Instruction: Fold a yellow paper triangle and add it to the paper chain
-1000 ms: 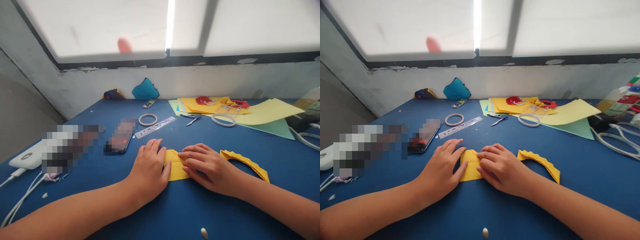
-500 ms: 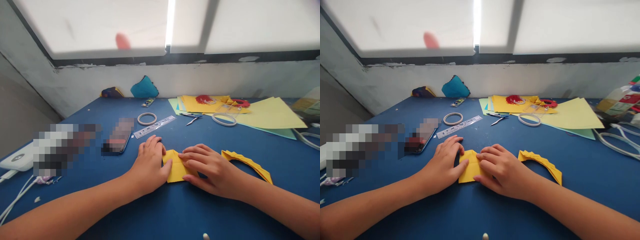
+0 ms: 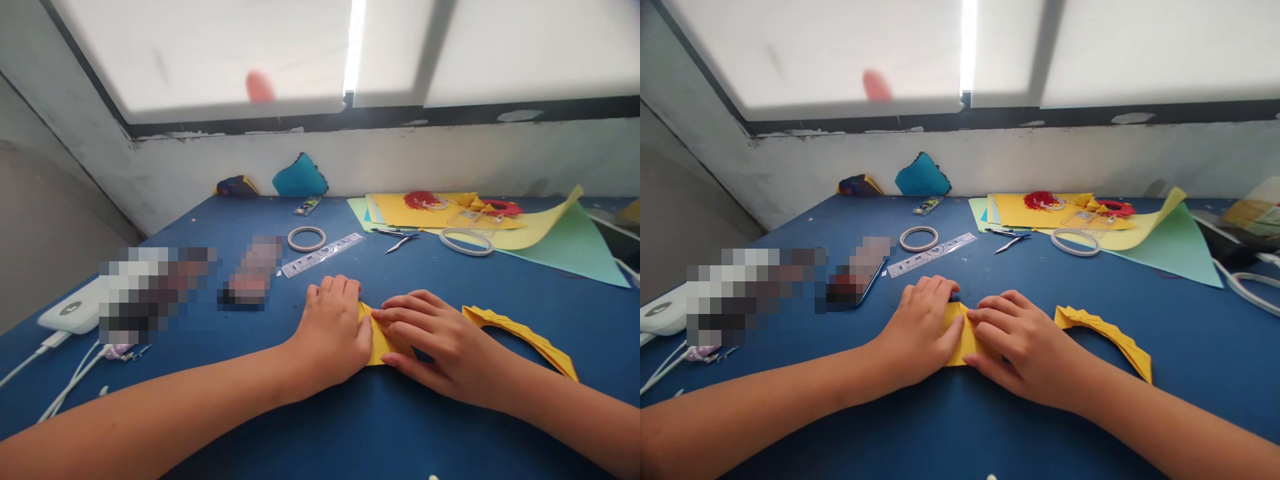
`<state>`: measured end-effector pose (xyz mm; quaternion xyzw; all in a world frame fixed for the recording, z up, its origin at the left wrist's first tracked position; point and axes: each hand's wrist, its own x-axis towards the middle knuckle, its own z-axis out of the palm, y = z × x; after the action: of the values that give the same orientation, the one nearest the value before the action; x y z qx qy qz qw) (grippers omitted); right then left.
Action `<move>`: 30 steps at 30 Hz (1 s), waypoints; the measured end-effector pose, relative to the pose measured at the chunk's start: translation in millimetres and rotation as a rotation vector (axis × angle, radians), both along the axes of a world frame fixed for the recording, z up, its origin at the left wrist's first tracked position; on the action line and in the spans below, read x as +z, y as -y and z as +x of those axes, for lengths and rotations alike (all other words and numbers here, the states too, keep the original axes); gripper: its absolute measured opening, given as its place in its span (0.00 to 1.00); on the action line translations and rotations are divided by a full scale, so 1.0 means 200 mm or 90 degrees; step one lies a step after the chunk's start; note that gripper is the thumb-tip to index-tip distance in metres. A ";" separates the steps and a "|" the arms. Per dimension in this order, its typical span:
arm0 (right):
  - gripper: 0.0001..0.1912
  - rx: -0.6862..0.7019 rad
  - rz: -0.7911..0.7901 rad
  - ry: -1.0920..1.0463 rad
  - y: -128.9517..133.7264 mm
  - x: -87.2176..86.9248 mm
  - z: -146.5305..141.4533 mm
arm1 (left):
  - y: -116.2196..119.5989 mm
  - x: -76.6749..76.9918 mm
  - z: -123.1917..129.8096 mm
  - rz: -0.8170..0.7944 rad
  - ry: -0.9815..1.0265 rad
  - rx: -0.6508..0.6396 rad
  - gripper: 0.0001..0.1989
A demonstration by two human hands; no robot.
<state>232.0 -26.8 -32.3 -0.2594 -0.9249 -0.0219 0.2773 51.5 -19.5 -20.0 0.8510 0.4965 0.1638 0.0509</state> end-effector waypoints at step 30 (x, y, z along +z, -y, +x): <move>0.06 -0.034 -0.109 -0.008 0.00 0.02 0.00 | 0.05 0.00 -0.08 0.301 -0.109 -0.205 0.18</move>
<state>232.8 -27.5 -28.1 -0.3072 -0.9142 0.0517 0.2593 35.3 -28.7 -19.7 0.9178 0.3056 0.1925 -0.1650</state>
